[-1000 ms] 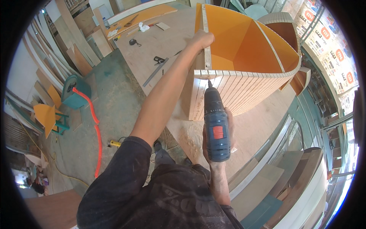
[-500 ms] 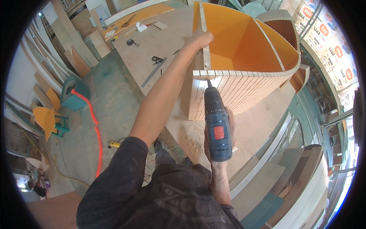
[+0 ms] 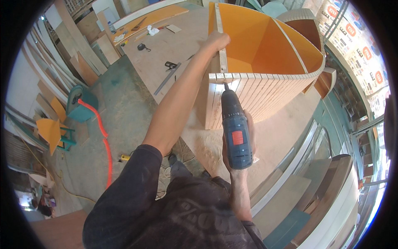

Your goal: The person applies glue to the edge of a curved wooden panel and then uses a drill to secure it to the internal frame of a furniture piece.

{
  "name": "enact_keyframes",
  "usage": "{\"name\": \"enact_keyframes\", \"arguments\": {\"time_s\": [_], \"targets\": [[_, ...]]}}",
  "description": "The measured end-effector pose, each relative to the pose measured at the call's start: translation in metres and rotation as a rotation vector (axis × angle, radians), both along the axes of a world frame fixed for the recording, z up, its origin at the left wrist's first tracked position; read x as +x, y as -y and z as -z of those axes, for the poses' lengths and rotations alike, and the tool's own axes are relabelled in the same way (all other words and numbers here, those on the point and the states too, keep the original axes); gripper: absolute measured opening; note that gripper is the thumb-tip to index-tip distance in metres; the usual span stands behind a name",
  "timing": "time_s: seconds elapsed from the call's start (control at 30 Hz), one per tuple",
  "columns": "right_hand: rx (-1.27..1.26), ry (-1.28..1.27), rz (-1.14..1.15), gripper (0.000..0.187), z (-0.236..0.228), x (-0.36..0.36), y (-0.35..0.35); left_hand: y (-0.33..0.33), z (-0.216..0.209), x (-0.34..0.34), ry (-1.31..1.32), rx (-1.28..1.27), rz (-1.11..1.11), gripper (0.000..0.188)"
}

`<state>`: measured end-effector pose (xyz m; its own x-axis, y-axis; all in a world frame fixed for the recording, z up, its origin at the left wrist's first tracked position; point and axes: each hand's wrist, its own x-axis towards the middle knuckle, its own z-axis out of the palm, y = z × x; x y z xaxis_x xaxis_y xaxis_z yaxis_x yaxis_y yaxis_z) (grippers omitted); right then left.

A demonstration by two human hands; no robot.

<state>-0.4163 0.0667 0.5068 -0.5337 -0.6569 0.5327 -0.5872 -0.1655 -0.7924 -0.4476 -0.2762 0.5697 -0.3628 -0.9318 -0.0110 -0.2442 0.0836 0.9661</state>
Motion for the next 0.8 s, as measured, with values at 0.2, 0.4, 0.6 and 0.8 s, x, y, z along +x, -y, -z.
{"name": "enact_keyframes", "arguments": {"time_s": [0.2, 0.4, 0.6, 0.8], "targets": [[-0.015, -0.004, -0.034, 0.068, -0.003, 0.005, 0.005, 0.012, -0.010, 0.013, 0.081, -0.008, 0.042, 0.044], [0.058, 0.009, -0.030, 0.065, -0.006, -0.004, 0.000, -0.025, -0.019, 0.009, 0.039, 0.005, -0.043, 0.062], [0.065, -0.003, -0.028, 0.066, -0.007, -0.003, -0.001, 0.025, 0.013, -0.001, 0.041, -0.155, -0.045, 0.067], [0.043, 0.046, -0.046, 0.065, -0.006, -0.003, -0.003, 0.022, 0.010, -0.008, -0.023, -0.067, -0.038, 0.069]]}}
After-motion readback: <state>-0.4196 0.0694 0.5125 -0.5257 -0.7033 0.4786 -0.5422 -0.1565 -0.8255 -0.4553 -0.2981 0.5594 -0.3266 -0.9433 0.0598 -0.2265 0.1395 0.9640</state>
